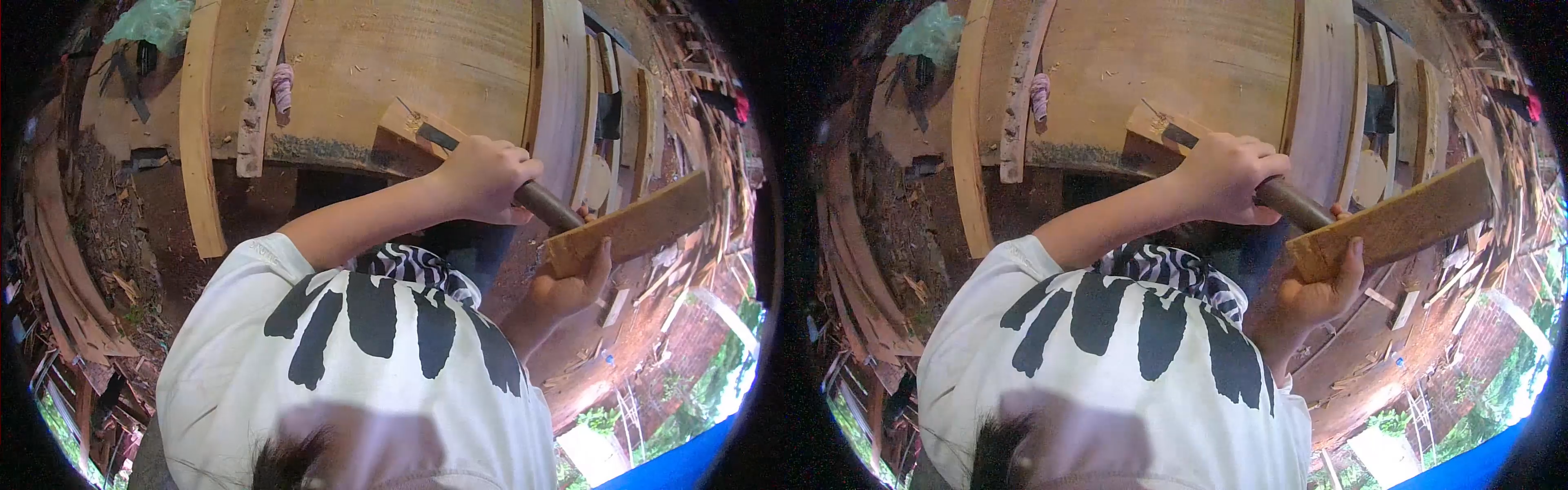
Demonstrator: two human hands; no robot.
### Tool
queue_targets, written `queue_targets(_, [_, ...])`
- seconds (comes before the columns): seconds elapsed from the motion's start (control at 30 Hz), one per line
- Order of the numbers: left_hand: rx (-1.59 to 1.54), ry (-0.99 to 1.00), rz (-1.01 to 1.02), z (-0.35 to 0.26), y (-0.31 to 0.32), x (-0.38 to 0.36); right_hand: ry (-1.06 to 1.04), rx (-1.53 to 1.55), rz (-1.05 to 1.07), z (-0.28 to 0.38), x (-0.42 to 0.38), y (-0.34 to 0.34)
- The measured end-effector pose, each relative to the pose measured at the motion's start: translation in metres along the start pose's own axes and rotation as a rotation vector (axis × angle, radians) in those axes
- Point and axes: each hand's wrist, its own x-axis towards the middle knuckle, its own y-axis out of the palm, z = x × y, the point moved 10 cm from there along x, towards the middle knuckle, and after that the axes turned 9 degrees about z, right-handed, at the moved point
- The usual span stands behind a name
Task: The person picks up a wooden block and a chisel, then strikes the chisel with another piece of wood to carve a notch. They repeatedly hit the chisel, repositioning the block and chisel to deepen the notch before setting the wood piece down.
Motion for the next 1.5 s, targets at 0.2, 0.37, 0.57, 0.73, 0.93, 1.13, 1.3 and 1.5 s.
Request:
queue_targets(0.2, [-0.031,0.045,-0.158,-0.024,-0.011,0.005,0.001,-0.038,0.091,0.014,-0.008,0.025])
queue_targets(0.37, [-0.075,0.009,-0.249,-0.022,-0.023,0.006,-0.065,0.040,0.118,0.035,-0.010,0.042])
queue_targets(0.57, [-0.111,0.031,-0.356,-0.023,-0.044,0.000,-0.279,-0.057,0.089,0.086,-0.012,0.022])
queue_targets(0.73, [-0.161,0.021,-0.453,-0.020,-0.058,-0.004,-0.194,0.157,0.448,0.107,-0.023,0.009])
queue_targets(0.93, [-0.211,0.025,-0.450,-0.013,-0.059,-0.004,-0.222,0.132,0.504,0.129,-0.040,-0.005])
queue_targets(1.13, [-0.290,0.043,-0.488,-0.007,-0.072,-0.011,-0.450,-0.465,-0.181,0.157,-0.057,-0.029])
queue_targets(1.3, [-0.293,0.088,-0.527,-0.010,-0.071,-0.017,-0.351,-0.321,0.007,0.145,-0.039,-0.030])
queue_targets(1.5, [-0.235,0.146,-0.433,-0.022,-0.048,-0.016,-0.297,-0.265,0.163,0.126,-0.039,-0.015])
